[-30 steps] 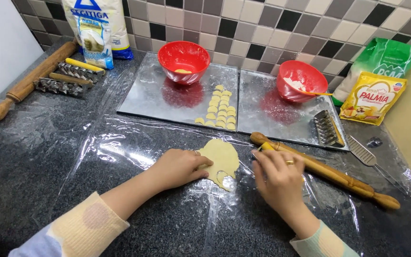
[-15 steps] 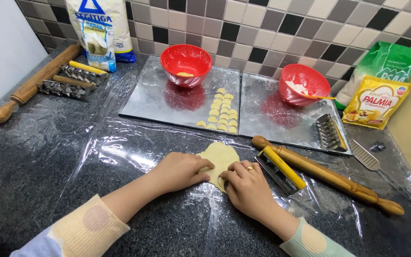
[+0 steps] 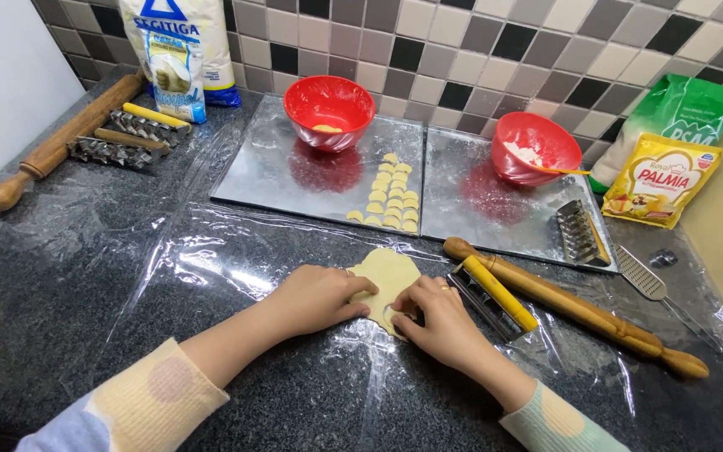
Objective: Using a small roller cutter to create decorative crescent shapes from a sheet of dough on a plastic-covered counter.
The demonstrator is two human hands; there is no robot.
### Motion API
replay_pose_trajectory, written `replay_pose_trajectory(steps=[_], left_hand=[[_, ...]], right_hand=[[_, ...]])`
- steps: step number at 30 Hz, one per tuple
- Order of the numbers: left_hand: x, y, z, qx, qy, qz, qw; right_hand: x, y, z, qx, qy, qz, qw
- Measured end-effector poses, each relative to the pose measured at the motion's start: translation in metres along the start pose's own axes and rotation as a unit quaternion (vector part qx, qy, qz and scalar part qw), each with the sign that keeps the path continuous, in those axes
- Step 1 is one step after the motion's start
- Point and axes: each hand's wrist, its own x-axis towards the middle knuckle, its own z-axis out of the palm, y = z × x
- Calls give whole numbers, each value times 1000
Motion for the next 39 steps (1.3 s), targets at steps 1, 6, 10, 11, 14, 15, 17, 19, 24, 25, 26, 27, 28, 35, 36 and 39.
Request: replay_pose_trajectory(steps=[1,6,10,11,14,15,17,19,24,25,26,27,28,35,36,39], left_hand=[[0,0,0,0,0,0,1000],[1,-2,3,4,9,6,1000],[0,1,-1,9,2,4,1000],[0,1,-1,12,-1,4,1000],[1,0,1,17,0,4,1000],[1,-1,2,18,3,4,1000],[0,-1,2,17,7,8,1000],[0,0,1,16,11,12,1000],[-1,1,2,10,24,13,1000],[-3,8,-2,11,25,13,1000],[-6,15,-7,-49,26,2,998],[-8,22,-11,-109,26,-8,994],[-11,32,-16,-107,27,-9,994],[-12,51,-17,-230,97,-84,965],[-9,49,-18,-229,106,-98,963],[9,29,-41,-193,159,-112,962]], right_hand=[[0,1,1,0,0,0,1000],[-5,5,3,69,40,-60,995],[-12,-3,-4,122,67,-81,987],[-13,-3,-4,170,58,-18,984],[-17,3,-8,253,43,50,965],[-18,5,-9,289,37,56,955],[-20,9,-10,322,52,58,943],[-23,15,-10,355,67,61,930],[-28,20,-8,543,93,88,830],[-28,20,-2,543,93,87,830],[-28,20,3,546,99,95,826],[-27,20,8,550,106,103,822],[-28,16,10,550,106,100,822],[-34,3,16,541,98,58,833],[-33,3,18,543,101,41,833],[-29,8,25,466,125,16,876]])
